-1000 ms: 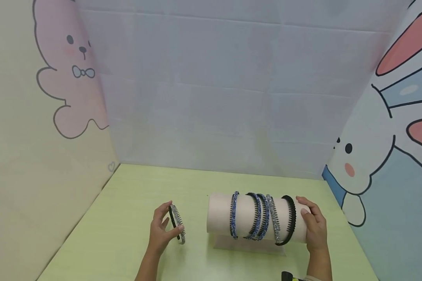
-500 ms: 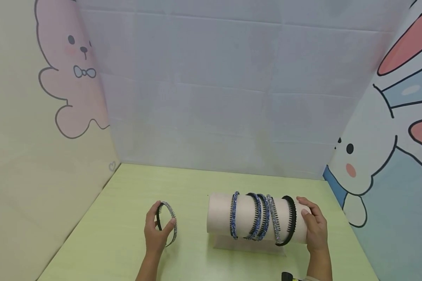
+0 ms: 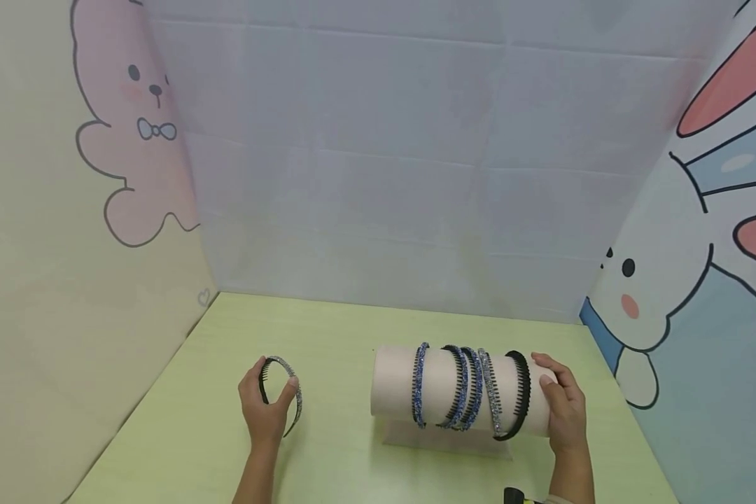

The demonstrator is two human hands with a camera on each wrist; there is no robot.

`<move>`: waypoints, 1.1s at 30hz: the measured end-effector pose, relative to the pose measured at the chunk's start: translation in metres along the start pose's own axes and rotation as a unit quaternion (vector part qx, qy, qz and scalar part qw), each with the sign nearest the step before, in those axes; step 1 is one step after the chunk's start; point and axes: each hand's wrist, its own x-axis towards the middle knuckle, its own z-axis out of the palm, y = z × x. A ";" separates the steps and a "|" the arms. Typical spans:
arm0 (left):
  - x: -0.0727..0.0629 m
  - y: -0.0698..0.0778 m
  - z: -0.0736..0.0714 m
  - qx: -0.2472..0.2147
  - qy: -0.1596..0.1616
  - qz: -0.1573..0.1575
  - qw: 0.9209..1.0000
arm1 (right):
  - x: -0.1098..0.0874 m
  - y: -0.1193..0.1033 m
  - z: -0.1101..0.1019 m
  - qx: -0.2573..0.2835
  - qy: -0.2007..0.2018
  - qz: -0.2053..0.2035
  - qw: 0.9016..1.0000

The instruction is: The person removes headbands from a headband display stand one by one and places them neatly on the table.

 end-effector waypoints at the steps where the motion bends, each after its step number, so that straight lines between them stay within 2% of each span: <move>1: 0.002 -0.001 0.000 0.003 0.008 0.002 1.000 | 0.000 0.000 0.000 -0.001 -0.001 0.001 1.000; 6: 0.009 -0.003 -0.003 0.017 0.032 -0.021 0.999 | 0.000 -0.001 0.002 -0.007 0.006 0.004 1.000; 14: 0.017 -0.008 -0.007 0.024 0.040 -0.076 0.996 | 0.003 -0.006 0.004 -0.066 0.042 0.025 0.997; 19: 0.022 -0.014 -0.010 0.027 0.049 -0.095 0.994 | 0.002 -0.006 0.004 -0.062 0.046 0.025 0.997; 23: 0.029 -0.018 -0.011 0.024 0.049 -0.120 0.991 | 0.002 -0.004 0.003 -0.041 0.040 0.008 0.998; 27: 0.037 -0.025 -0.013 0.034 0.047 -0.151 0.987 | 0.002 -0.002 0.003 -0.024 0.032 0.001 0.999; 33: 0.054 -0.036 -0.010 0.053 0.047 -0.194 0.979 | 0.001 -0.003 0.002 -0.027 0.026 0.004 0.999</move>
